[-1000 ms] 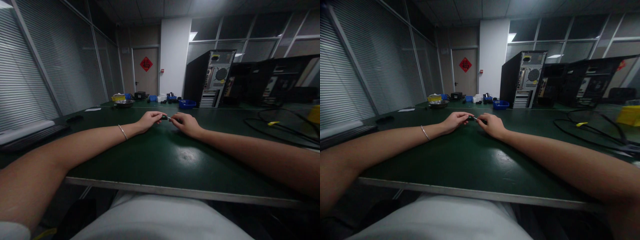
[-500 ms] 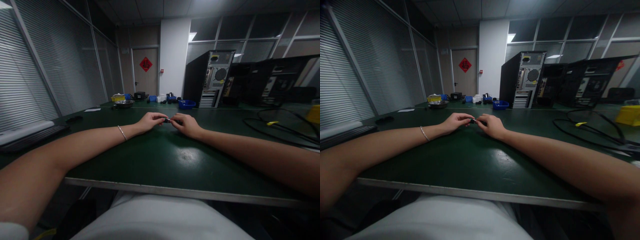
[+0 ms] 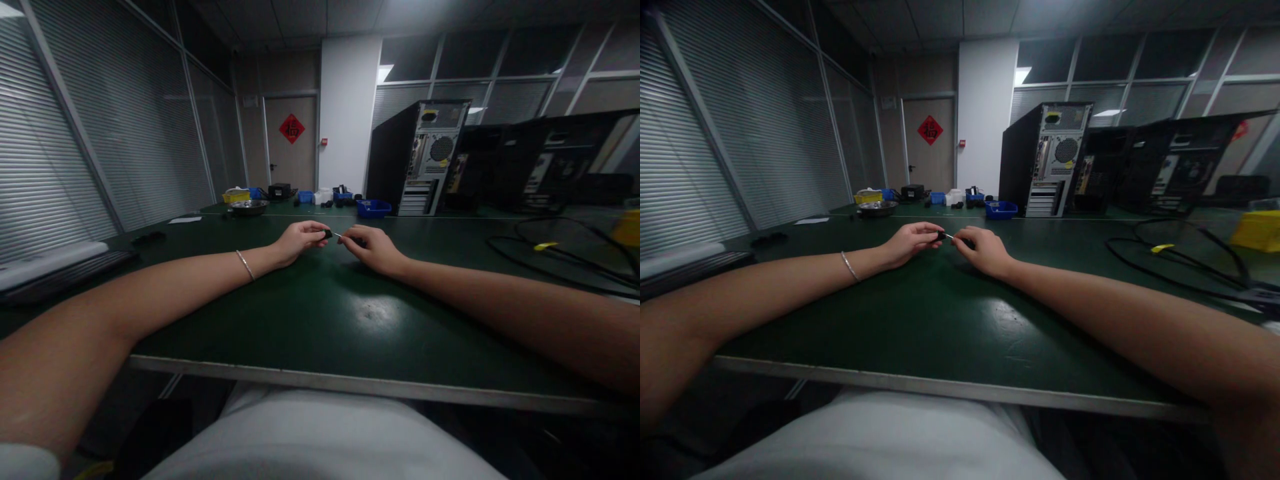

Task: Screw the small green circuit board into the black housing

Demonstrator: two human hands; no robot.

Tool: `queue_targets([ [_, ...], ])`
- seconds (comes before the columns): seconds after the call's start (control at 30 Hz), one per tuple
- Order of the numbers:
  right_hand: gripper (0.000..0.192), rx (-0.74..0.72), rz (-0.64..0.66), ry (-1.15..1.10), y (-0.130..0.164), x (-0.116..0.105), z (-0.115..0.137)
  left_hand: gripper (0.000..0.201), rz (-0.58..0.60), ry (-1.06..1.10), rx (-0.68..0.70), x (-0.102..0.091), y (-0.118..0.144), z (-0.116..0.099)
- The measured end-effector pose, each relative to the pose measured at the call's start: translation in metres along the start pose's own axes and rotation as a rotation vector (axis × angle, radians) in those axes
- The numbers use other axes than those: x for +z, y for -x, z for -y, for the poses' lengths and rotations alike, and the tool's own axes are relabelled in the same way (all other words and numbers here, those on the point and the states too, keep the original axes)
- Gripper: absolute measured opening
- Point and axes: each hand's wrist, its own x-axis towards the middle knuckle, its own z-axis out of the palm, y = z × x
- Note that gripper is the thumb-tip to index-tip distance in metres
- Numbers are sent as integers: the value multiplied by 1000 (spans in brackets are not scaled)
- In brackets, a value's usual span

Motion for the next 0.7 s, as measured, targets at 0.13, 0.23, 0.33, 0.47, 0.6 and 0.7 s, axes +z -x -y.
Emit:
queue_targets([
  [0.13,25,-57,45,-26,0,-1,3,16,-12,25,-41,2,3,-2],
  [0.23,25,-76,62,-35,0,-1,3,26,101,32,-65,4,5,-1],
  [0.33,26,-77,62,-35,0,-2,3,36,217,-47,-5,2,4,2],
  [0.47,26,-73,64,-26,0,-2,3,37,177,-178,86,0,1,5],
  [0.6,27,-38,47,3,0,0,2,34,65,-13,-3,0,1,4],
  [0.7,26,-9,36,32,0,1,2,37,11,40,6,-1,1,4],
])
